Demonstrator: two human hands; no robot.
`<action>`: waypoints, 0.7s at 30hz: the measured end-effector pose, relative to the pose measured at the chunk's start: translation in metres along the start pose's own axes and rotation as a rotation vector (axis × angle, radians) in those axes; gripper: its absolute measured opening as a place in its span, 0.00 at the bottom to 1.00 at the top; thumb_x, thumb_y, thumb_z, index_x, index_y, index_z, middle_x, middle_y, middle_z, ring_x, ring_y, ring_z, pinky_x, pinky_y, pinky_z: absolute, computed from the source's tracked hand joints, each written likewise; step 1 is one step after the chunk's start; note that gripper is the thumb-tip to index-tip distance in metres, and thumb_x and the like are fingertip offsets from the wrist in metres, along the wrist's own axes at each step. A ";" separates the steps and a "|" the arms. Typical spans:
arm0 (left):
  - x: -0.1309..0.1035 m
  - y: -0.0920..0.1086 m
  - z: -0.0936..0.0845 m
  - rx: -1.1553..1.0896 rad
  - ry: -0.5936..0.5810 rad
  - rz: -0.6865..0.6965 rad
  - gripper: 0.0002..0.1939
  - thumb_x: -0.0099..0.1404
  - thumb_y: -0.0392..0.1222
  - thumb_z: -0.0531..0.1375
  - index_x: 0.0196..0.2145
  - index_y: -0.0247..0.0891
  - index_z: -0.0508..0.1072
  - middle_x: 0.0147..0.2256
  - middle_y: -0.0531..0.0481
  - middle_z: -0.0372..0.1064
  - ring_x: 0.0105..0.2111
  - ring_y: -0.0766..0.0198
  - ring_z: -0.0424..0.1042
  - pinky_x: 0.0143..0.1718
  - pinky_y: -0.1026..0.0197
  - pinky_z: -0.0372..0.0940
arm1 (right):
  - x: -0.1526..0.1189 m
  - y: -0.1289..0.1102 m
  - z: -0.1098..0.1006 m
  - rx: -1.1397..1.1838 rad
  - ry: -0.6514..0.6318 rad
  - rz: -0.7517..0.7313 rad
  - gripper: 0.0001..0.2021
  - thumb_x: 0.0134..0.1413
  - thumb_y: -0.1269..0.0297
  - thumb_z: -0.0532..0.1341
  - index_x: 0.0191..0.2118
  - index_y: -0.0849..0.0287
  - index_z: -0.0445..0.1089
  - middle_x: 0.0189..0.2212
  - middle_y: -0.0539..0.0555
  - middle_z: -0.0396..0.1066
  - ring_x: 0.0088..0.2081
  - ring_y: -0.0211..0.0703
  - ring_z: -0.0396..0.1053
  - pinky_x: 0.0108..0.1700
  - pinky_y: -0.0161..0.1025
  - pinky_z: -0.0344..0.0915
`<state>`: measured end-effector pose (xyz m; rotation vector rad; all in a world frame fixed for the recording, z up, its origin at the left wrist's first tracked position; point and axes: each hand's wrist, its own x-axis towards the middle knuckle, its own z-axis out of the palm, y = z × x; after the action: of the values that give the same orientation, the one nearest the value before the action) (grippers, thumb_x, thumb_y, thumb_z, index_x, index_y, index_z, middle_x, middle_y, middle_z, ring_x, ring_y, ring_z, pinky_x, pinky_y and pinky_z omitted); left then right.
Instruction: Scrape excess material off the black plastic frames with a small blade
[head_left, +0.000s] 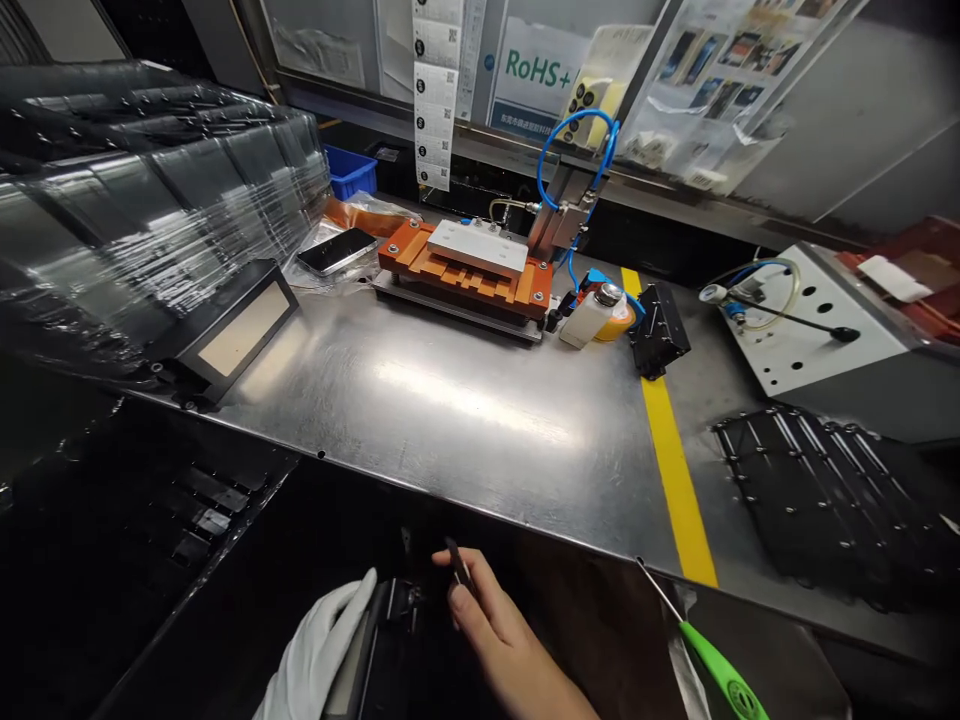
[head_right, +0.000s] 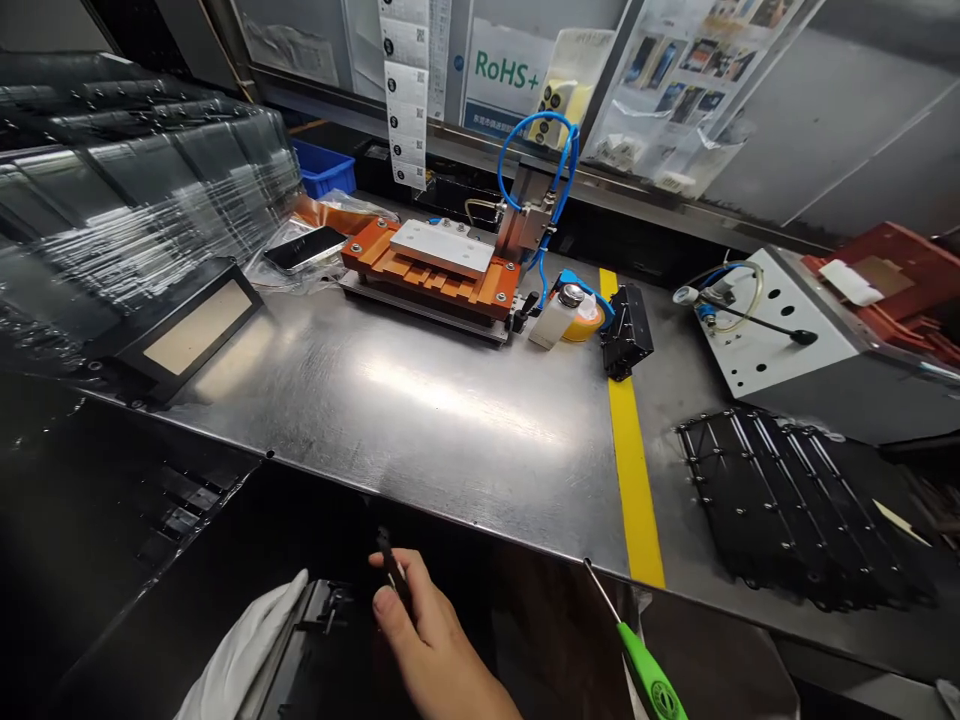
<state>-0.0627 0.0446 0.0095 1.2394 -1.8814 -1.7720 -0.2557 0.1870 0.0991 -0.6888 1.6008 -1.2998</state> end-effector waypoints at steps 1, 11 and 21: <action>0.001 0.000 0.002 0.082 0.015 0.023 0.19 0.67 0.54 0.62 0.52 0.44 0.74 0.52 0.44 0.72 0.50 0.51 0.72 0.52 0.43 0.69 | -0.002 0.001 -0.002 -0.119 0.022 -0.051 0.27 0.64 0.34 0.52 0.52 0.51 0.68 0.38 0.50 0.69 0.39 0.41 0.67 0.42 0.38 0.63; -0.001 -0.011 0.002 0.803 0.177 0.585 0.30 0.63 0.44 0.59 0.63 0.48 0.66 0.48 0.44 0.75 0.45 0.48 0.78 0.43 0.49 0.76 | 0.009 0.009 0.012 -0.618 0.329 -0.520 0.33 0.61 0.30 0.49 0.24 0.57 0.63 0.20 0.45 0.62 0.24 0.35 0.62 0.29 0.35 0.54; -0.009 0.022 0.006 0.869 0.124 0.564 0.30 0.67 0.40 0.61 0.65 0.44 0.62 0.47 0.44 0.74 0.43 0.54 0.78 0.42 0.51 0.76 | 0.009 0.012 0.016 -0.659 0.383 -0.539 0.32 0.65 0.32 0.44 0.30 0.56 0.66 0.23 0.46 0.64 0.26 0.36 0.64 0.31 0.35 0.57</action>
<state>-0.0704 0.0523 0.0318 0.8339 -2.6652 -0.5727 -0.2434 0.1755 0.0845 -1.4151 2.2992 -1.3198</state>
